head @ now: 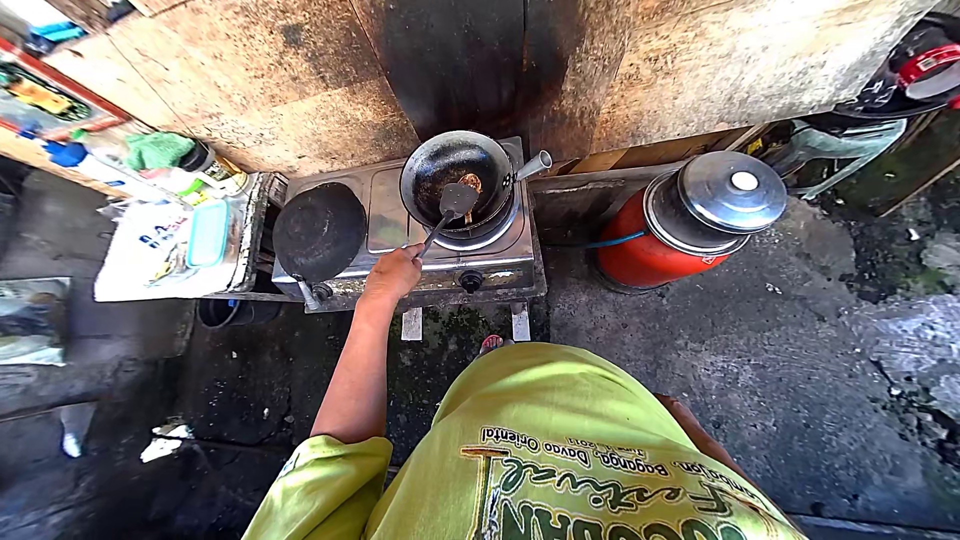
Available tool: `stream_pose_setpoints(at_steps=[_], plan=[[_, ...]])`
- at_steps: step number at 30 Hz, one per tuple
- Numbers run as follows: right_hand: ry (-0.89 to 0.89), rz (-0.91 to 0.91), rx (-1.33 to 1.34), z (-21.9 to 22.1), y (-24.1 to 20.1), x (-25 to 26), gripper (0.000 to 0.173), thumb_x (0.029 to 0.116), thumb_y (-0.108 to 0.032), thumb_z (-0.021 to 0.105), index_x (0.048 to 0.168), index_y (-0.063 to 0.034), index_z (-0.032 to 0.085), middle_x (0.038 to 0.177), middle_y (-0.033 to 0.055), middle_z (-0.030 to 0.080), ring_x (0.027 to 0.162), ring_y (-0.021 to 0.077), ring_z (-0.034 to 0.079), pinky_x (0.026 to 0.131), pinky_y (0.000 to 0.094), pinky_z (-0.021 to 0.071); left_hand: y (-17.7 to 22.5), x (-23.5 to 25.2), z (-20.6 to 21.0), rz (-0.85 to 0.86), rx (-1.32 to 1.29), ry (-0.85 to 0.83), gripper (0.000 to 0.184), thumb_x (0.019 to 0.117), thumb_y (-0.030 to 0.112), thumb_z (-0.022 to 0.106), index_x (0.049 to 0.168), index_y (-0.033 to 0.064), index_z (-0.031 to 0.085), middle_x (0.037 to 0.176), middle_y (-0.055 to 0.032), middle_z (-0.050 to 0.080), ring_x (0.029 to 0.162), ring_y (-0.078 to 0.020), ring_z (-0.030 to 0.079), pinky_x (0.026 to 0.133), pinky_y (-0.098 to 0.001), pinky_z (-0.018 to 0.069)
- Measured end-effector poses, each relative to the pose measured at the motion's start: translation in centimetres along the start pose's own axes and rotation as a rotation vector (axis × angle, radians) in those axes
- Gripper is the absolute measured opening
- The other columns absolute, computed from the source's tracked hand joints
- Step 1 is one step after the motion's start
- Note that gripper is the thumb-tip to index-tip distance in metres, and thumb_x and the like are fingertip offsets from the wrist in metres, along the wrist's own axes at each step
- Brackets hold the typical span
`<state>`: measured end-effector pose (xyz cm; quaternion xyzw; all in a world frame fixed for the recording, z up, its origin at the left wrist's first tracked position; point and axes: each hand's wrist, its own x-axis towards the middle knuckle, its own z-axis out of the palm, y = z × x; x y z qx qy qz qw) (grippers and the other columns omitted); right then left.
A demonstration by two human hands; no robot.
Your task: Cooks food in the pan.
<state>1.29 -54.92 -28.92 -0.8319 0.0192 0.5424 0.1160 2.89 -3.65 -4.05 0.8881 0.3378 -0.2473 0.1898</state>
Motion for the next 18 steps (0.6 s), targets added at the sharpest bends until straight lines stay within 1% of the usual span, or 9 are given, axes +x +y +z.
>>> stream_pose_setpoints(at_steps=[5,8,13,16,18], plan=[[-0.009,-0.002,-0.038,0.3,0.7,1.2,0.043,0.1097,-0.035,0.048,0.131,-0.0030,0.067,0.136,0.0241,0.065,0.133,0.0401,0.058,0.112,0.0606,0.0418,0.1,-0.1,0.1,0.003,0.003,0.001,0.044,0.1124,0.025,0.040,0.155,0.0273,0.049,0.126,-0.0209,0.067,0.095,-0.0355,0.069,0.083,-0.0555,0.0542],[-0.013,-0.001,-0.034,0.1,0.2,0.5,0.043,0.1099,-0.034,0.049,0.131,-0.0012,0.066,0.136,0.0253,0.064,0.134,0.0410,0.057,0.113,0.0598,0.0406,0.3,-0.2,0.2,0.002,-0.002,0.002,0.044,0.1127,0.026,0.040,0.155,0.0266,0.048,0.128,-0.0208,0.066,0.098,-0.0365,0.069,0.085,-0.0567,0.0538],[-0.018,-0.003,-0.024,-0.3,0.1,0.0,0.043,0.1096,-0.033,0.050,0.132,-0.0002,0.066,0.136,0.0262,0.064,0.134,0.0419,0.056,0.113,0.0593,0.0406,0.4,-0.3,0.4,-0.003,-0.007,0.008,0.044,0.1124,0.026,0.040,0.155,0.0270,0.049,0.128,-0.0208,0.067,0.099,-0.0373,0.069,0.086,-0.0578,0.0530],[-0.015,-0.001,-0.030,-0.1,0.5,0.4,0.043,0.1092,-0.035,0.050,0.133,-0.0024,0.066,0.136,0.0245,0.064,0.134,0.0410,0.057,0.113,0.0596,0.0409,0.6,-0.3,0.4,-0.002,-0.013,0.012,0.044,0.1125,0.026,0.040,0.155,0.0258,0.049,0.129,-0.0213,0.066,0.101,-0.0379,0.068,0.087,-0.0582,0.0524],[-0.015,0.001,-0.043,-0.1,0.6,0.6,0.044,0.1091,-0.036,0.050,0.133,-0.0031,0.066,0.137,0.0241,0.064,0.134,0.0401,0.057,0.113,0.0599,0.0410,0.6,-0.4,0.4,-0.005,-0.012,0.015,0.044,0.1122,0.025,0.040,0.155,0.0259,0.050,0.128,-0.0212,0.066,0.100,-0.0370,0.069,0.086,-0.0576,0.0530]])
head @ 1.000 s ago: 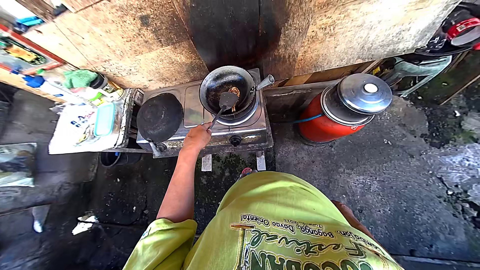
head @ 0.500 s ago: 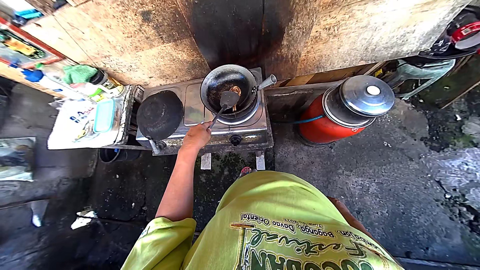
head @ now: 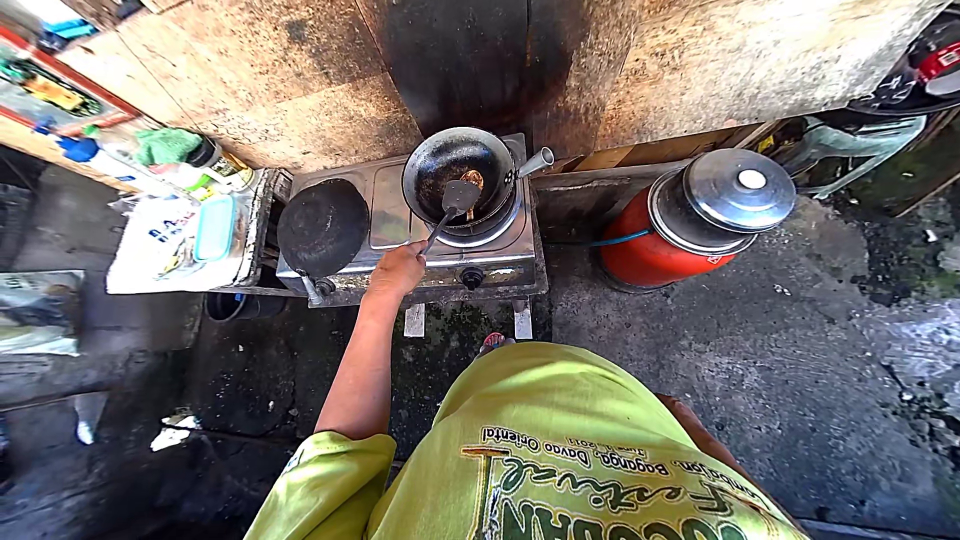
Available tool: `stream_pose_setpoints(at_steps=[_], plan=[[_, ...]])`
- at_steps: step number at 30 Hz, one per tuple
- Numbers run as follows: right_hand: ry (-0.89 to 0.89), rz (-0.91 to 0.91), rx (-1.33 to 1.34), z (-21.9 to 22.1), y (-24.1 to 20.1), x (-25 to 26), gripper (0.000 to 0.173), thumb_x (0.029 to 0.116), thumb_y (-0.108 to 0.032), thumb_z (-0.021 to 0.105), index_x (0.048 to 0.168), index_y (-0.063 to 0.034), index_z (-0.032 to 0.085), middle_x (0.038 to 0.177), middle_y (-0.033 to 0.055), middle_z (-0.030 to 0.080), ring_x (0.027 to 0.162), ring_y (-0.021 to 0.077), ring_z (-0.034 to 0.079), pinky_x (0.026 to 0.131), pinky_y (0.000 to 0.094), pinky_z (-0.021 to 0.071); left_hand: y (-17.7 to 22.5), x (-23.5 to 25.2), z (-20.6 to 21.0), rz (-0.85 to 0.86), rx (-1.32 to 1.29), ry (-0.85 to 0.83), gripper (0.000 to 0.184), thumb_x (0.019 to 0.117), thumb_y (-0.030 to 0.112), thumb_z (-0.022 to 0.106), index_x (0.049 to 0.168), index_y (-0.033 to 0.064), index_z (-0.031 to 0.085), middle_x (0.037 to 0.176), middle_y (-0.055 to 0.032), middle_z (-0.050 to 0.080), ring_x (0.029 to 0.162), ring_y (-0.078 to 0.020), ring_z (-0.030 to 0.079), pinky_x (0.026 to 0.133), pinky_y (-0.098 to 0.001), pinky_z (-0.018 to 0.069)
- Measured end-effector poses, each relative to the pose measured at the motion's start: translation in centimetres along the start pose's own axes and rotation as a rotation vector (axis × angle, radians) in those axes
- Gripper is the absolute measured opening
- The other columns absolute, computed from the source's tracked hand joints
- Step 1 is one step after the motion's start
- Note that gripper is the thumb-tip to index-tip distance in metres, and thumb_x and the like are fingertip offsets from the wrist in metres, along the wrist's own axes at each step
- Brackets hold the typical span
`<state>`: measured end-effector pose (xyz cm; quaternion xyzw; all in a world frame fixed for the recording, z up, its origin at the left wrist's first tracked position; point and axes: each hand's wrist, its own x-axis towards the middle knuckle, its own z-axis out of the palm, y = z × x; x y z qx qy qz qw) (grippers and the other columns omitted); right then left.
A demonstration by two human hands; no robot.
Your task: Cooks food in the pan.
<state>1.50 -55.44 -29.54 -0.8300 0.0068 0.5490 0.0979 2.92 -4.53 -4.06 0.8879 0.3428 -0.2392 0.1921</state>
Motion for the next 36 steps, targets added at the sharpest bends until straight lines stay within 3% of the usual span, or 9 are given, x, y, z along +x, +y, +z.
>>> stream_pose_setpoints(at_steps=[8,18,21,25,29,36], plan=[[-0.008,-0.007,-0.027,0.1,0.5,0.1,0.043,0.1106,-0.033,0.046,0.130,0.0001,0.066,0.136,0.0263,0.064,0.133,0.0418,0.057,0.112,0.0607,0.0418,-0.2,0.1,0.3,0.006,-0.020,0.011,0.043,0.1122,0.026,0.040,0.154,0.0258,0.050,0.128,-0.0214,0.067,0.101,-0.0384,0.069,0.087,-0.0597,0.0524],[-0.002,-0.009,-0.018,0.2,1.0,0.6,0.042,0.1098,-0.035,0.048,0.130,-0.0032,0.067,0.135,0.0242,0.065,0.132,0.0402,0.059,0.111,0.0610,0.0424,-0.3,0.1,0.3,0.031,-0.009,0.016,0.043,0.1121,0.025,0.040,0.154,0.0243,0.051,0.138,-0.0182,0.064,0.121,-0.0391,0.064,0.100,-0.0631,0.0468],[0.009,-0.005,0.002,0.0,0.7,0.2,0.041,0.1094,-0.033,0.049,0.130,-0.0026,0.067,0.134,0.0250,0.065,0.132,0.0409,0.058,0.111,0.0596,0.0424,-0.3,0.1,0.4,0.030,-0.012,0.022,0.043,0.1119,0.025,0.041,0.154,0.0249,0.051,0.134,-0.0192,0.065,0.113,-0.0385,0.066,0.094,-0.0618,0.0493],[0.007,0.002,0.009,-0.2,0.2,-0.3,0.041,0.1092,-0.033,0.050,0.130,-0.0013,0.067,0.134,0.0255,0.065,0.132,0.0407,0.058,0.112,0.0593,0.0423,-0.2,0.0,0.4,0.036,-0.011,0.019,0.043,0.1120,0.024,0.040,0.154,0.0230,0.051,0.138,-0.0185,0.063,0.121,-0.0395,0.063,0.100,-0.0629,0.0463],[0.013,0.003,-0.013,0.0,0.4,0.2,0.041,0.1089,-0.035,0.050,0.128,-0.0035,0.068,0.133,0.0243,0.066,0.132,0.0403,0.059,0.111,0.0602,0.0429,-0.2,0.1,0.4,0.024,-0.021,0.024,0.043,0.1117,0.024,0.041,0.153,0.0251,0.052,0.137,-0.0173,0.064,0.120,-0.0385,0.064,0.098,-0.0625,0.0473],[0.001,-0.009,0.005,-0.4,0.0,-0.5,0.043,0.1100,-0.033,0.048,0.130,0.0001,0.066,0.136,0.0266,0.064,0.134,0.0419,0.057,0.113,0.0607,0.0404,0.0,0.1,0.4,0.022,-0.001,0.012,0.043,0.1122,0.025,0.041,0.154,0.0240,0.051,0.134,-0.0208,0.064,0.109,-0.0399,0.067,0.091,-0.0611,0.0508]])
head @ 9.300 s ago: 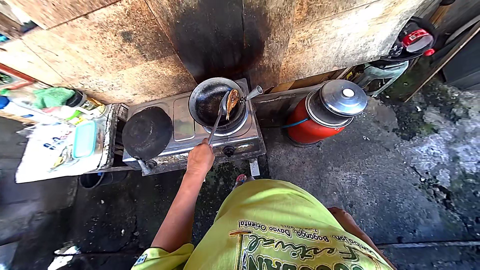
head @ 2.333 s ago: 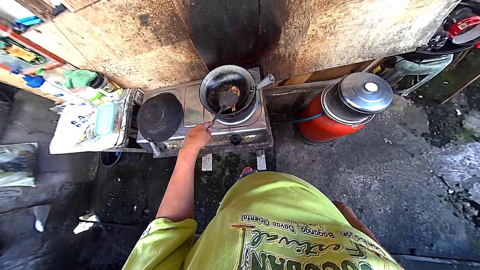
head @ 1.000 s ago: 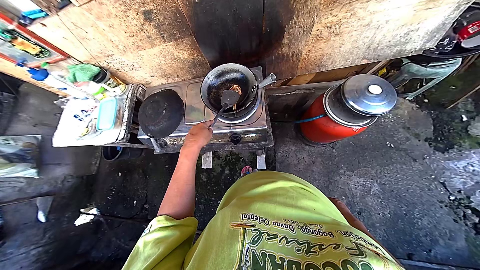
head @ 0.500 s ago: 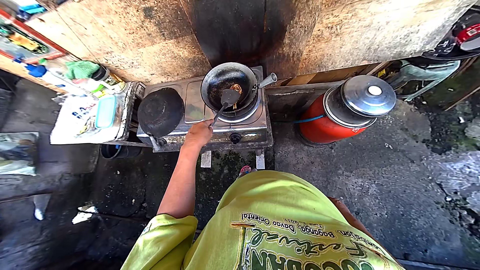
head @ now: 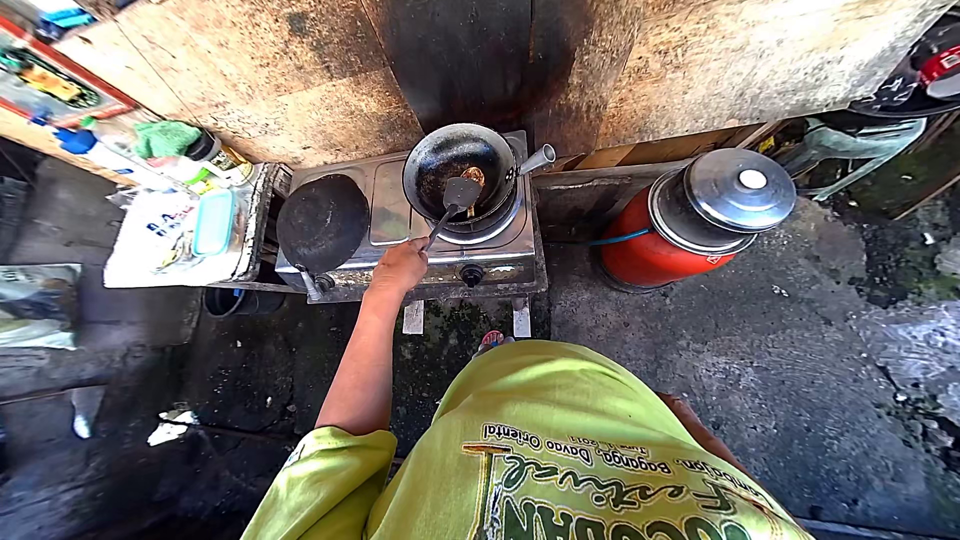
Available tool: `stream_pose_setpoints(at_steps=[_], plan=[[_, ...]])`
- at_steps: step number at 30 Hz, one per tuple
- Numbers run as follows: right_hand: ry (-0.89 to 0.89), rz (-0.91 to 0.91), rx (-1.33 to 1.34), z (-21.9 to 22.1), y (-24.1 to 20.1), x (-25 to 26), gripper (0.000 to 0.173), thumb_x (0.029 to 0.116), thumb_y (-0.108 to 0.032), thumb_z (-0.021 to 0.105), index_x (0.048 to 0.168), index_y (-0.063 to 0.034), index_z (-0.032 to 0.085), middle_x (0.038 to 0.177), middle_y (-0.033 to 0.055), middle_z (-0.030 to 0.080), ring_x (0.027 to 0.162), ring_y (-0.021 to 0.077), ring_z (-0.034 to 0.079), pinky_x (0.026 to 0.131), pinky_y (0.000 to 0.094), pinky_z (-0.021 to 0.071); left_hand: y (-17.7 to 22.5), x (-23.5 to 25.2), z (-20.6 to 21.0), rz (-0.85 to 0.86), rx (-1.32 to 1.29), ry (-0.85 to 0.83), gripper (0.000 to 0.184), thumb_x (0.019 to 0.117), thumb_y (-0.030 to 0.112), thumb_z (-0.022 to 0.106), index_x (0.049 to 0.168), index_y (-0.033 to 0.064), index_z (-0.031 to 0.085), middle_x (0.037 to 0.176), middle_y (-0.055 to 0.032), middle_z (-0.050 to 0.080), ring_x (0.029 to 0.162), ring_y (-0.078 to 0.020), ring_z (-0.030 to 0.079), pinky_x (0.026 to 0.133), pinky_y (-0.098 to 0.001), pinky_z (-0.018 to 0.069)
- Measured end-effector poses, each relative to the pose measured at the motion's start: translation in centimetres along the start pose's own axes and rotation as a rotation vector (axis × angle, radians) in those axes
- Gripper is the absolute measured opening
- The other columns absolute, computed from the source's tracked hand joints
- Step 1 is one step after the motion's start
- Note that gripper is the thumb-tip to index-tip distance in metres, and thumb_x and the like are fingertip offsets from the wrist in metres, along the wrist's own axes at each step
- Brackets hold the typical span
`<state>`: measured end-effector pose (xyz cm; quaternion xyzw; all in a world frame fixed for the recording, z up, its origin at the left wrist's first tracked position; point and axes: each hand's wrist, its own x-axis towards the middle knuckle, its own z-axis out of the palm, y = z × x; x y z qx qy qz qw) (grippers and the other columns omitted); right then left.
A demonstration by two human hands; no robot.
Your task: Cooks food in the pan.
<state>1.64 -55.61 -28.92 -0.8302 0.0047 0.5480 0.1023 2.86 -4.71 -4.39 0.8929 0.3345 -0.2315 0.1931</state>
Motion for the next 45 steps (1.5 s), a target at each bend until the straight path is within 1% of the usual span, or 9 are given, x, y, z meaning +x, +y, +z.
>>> stream_pose_setpoints(at_steps=[6,10,13,19,25,29,36,41,45], plan=[[0.001,0.004,0.005,-0.1,-0.3,-0.5,0.042,0.1105,-0.032,0.048,0.130,0.0013,0.066,0.136,0.0278,0.063,0.134,0.0428,0.056,0.113,0.0605,0.0399,0.0,-0.1,0.0,0.018,0.011,0.002,0.043,0.1123,0.025,0.040,0.154,0.0224,0.051,0.141,-0.0189,0.062,0.128,-0.0401,0.060,0.105,-0.0639,0.0435],[-0.006,0.004,-0.004,0.2,0.0,0.1,0.043,0.1103,-0.033,0.048,0.131,-0.0006,0.066,0.136,0.0263,0.063,0.135,0.0414,0.056,0.113,0.0605,0.0398,-0.1,0.0,0.1,0.012,0.000,0.004,0.043,0.1121,0.024,0.040,0.154,0.0231,0.051,0.137,-0.0197,0.063,0.118,-0.0399,0.064,0.096,-0.0623,0.0485],[-0.002,0.011,-0.016,0.3,0.0,0.2,0.043,0.1097,-0.034,0.048,0.131,-0.0017,0.066,0.136,0.0255,0.064,0.134,0.0413,0.056,0.113,0.0601,0.0403,-0.1,0.0,0.1,0.009,-0.001,-0.001,0.044,0.1121,0.024,0.040,0.154,0.0229,0.050,0.139,-0.0185,0.063,0.122,-0.0397,0.063,0.100,-0.0629,0.0464],[-0.002,0.010,-0.025,0.6,0.2,0.6,0.044,0.1102,-0.035,0.048,0.133,-0.0020,0.065,0.138,0.0253,0.063,0.135,0.0409,0.056,0.114,0.0589,0.0402,0.1,-0.1,-0.1,-0.018,-0.014,-0.005,0.043,0.1120,0.025,0.040,0.154,0.0254,0.050,0.132,-0.0208,0.065,0.108,-0.0388,0.067,0.091,-0.0608,0.0509],[-0.012,0.009,-0.040,0.6,0.2,0.7,0.044,0.1103,-0.035,0.047,0.133,-0.0026,0.065,0.138,0.0247,0.063,0.136,0.0402,0.056,0.114,0.0589,0.0403,0.2,-0.1,-0.2,-0.006,0.002,-0.009,0.043,0.1124,0.025,0.040,0.154,0.0226,0.050,0.136,-0.0202,0.064,0.119,-0.0392,0.064,0.099,-0.0619,0.0474],[-0.012,0.003,-0.028,0.6,0.3,1.2,0.043,0.1103,-0.034,0.047,0.133,-0.0028,0.065,0.138,0.0248,0.063,0.135,0.0416,0.056,0.113,0.0605,0.0405,0.1,-0.1,-0.1,-0.005,-0.007,-0.002,0.043,0.1124,0.026,0.040,0.153,0.0224,0.051,0.132,-0.0216,0.065,0.109,-0.0393,0.067,0.092,-0.0604,0.0512],[-0.010,0.008,-0.040,0.7,0.6,1.9,0.044,0.1103,-0.035,0.046,0.132,-0.0031,0.066,0.138,0.0246,0.064,0.135,0.0406,0.056,0.113,0.0601,0.0410,0.1,-0.1,-0.2,0.004,0.008,0.000,0.043,0.1123,0.025,0.040,0.153,0.0213,0.051,0.136,-0.0212,0.063,0.120,-0.0408,0.063,0.100,-0.0628,0.0467],[-0.010,0.009,-0.033,0.6,0.6,1.8,0.044,0.1099,-0.036,0.047,0.132,-0.0032,0.066,0.137,0.0246,0.064,0.134,0.0408,0.057,0.113,0.0599,0.0413,0.2,-0.1,-0.1,-0.014,-0.003,0.000,0.043,0.1124,0.027,0.040,0.154,0.0226,0.051,0.132,-0.0222,0.065,0.109,-0.0394,0.067,0.093,-0.0604,0.0509],[-0.010,0.008,-0.025,0.6,0.5,1.6,0.044,0.1093,-0.036,0.049,0.131,-0.0025,0.067,0.136,0.0254,0.064,0.134,0.0410,0.057,0.112,0.0602,0.0418,0.3,-0.3,0.0,-0.004,0.000,0.000,0.043,0.1124,0.025,0.040,0.154,0.0210,0.051,0.135,-0.0221,0.063,0.118,-0.0411,0.064,0.098,-0.0625,0.0475]])
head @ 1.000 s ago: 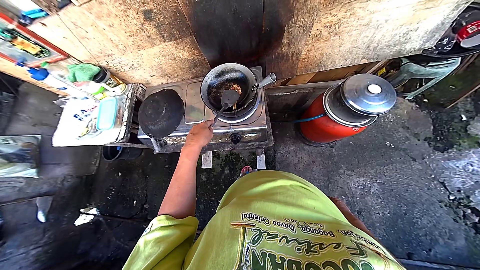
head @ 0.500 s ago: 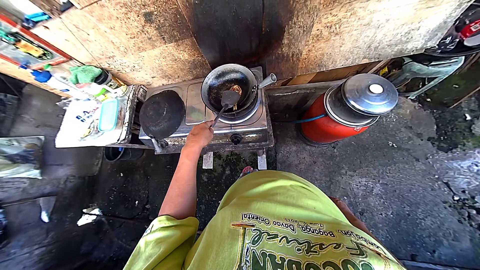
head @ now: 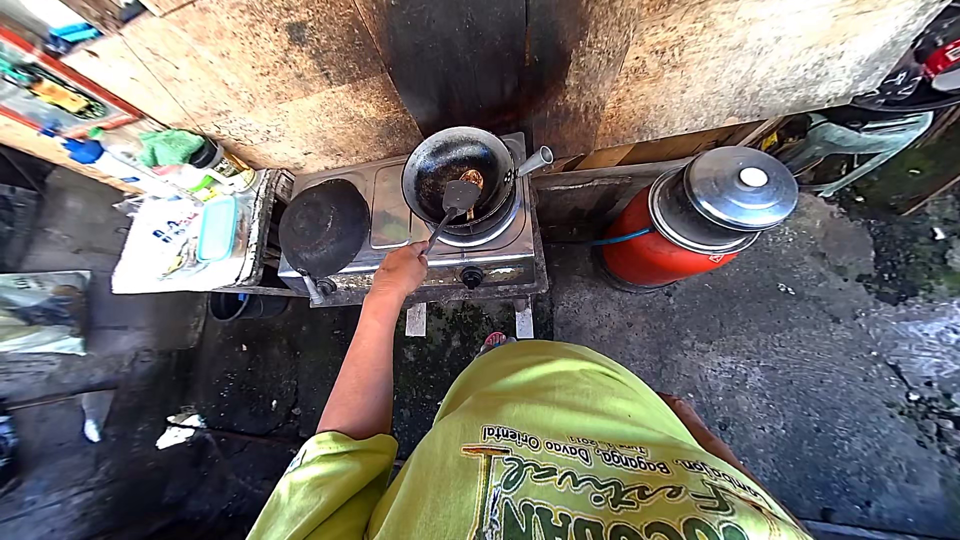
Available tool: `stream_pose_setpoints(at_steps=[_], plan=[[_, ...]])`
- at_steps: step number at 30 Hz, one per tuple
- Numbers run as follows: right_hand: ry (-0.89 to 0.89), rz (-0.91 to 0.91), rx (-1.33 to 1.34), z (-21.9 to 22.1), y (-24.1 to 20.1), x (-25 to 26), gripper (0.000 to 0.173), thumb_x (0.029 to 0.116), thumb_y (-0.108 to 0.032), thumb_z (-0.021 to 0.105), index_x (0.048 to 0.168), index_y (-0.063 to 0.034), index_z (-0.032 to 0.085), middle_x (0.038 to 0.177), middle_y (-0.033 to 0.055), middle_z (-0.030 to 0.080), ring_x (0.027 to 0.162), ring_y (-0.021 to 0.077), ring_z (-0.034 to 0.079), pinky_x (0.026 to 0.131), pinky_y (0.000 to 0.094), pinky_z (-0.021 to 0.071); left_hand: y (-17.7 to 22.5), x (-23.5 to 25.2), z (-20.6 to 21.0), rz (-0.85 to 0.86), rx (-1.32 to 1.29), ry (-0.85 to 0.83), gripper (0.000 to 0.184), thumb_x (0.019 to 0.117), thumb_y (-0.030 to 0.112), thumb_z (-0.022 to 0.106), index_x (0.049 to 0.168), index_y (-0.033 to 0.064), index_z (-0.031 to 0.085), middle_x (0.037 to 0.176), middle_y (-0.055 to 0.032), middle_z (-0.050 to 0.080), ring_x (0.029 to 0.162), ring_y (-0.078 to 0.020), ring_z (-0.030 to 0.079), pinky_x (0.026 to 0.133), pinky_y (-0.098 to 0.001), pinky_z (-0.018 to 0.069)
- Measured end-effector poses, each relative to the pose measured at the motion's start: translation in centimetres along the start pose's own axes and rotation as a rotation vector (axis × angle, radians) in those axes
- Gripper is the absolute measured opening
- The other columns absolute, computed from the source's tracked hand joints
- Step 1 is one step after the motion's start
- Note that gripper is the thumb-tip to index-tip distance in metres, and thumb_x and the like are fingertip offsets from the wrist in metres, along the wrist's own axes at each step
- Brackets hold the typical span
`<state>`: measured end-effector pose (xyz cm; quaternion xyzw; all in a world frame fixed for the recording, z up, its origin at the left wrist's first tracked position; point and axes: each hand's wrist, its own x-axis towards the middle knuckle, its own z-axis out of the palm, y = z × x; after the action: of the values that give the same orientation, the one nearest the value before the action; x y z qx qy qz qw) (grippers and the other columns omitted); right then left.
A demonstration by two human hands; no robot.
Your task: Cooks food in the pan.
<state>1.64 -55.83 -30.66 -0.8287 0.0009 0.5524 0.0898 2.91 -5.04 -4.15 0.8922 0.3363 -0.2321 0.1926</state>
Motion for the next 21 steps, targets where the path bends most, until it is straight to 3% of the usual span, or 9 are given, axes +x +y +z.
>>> stream_pose_setpoints(at_steps=[7,11,15,21], plan=[[-0.005,0.001,-0.026,0.2,0.2,0.2,0.045,0.1096,-0.038,0.047,0.133,-0.0050,0.066,0.137,0.0237,0.064,0.135,0.0398,0.057,0.113,0.0602,0.0413,-0.2,0.2,0.1,-0.017,-0.013,-0.010,0.043,0.1127,0.026,0.039,0.154,0.0241,0.050,0.128,-0.0218,0.066,0.101,-0.0375,0.068,0.088,-0.0578,0.0527],[0.002,-0.005,-0.016,0.1,-0.1,-0.6,0.044,0.1096,-0.037,0.048,0.133,-0.0039,0.066,0.137,0.0244,0.064,0.135,0.0406,0.056,0.113,0.0601,0.0408,-0.2,0.2,0.1,-0.010,-0.019,-0.009,0.043,0.1125,0.025,0.040,0.154,0.0222,0.050,0.129,-0.0219,0.066,0.104,-0.0376,0.068,0.090,-0.0582,0.0515],[0.004,-0.006,0.003,-0.4,-0.9,-2.0,0.042,0.1104,-0.031,0.048,0.133,-0.0003,0.065,0.138,0.0278,0.062,0.135,0.0431,0.055,0.114,0.0614,0.0393,-0.3,0.1,0.1,0.000,-0.043,0.000,0.043,0.1123,0.024,0.040,0.154,0.0203,0.050,0.116,-0.0230,0.068,0.087,-0.0351,0.067,0.080,-0.0542,0.0533],[0.006,-0.007,0.002,0.2,-0.4,-1.0,0.041,0.1105,-0.031,0.047,0.132,-0.0015,0.066,0.137,0.0262,0.063,0.134,0.0424,0.056,0.113,0.0612,0.0404,-0.3,0.0,0.0,-0.018,-0.057,-0.016,0.043,0.1124,0.025,0.040,0.154,0.0224,0.050,0.117,-0.0209,0.067,0.084,-0.0321,0.066,0.078,-0.0512,0.0533]])
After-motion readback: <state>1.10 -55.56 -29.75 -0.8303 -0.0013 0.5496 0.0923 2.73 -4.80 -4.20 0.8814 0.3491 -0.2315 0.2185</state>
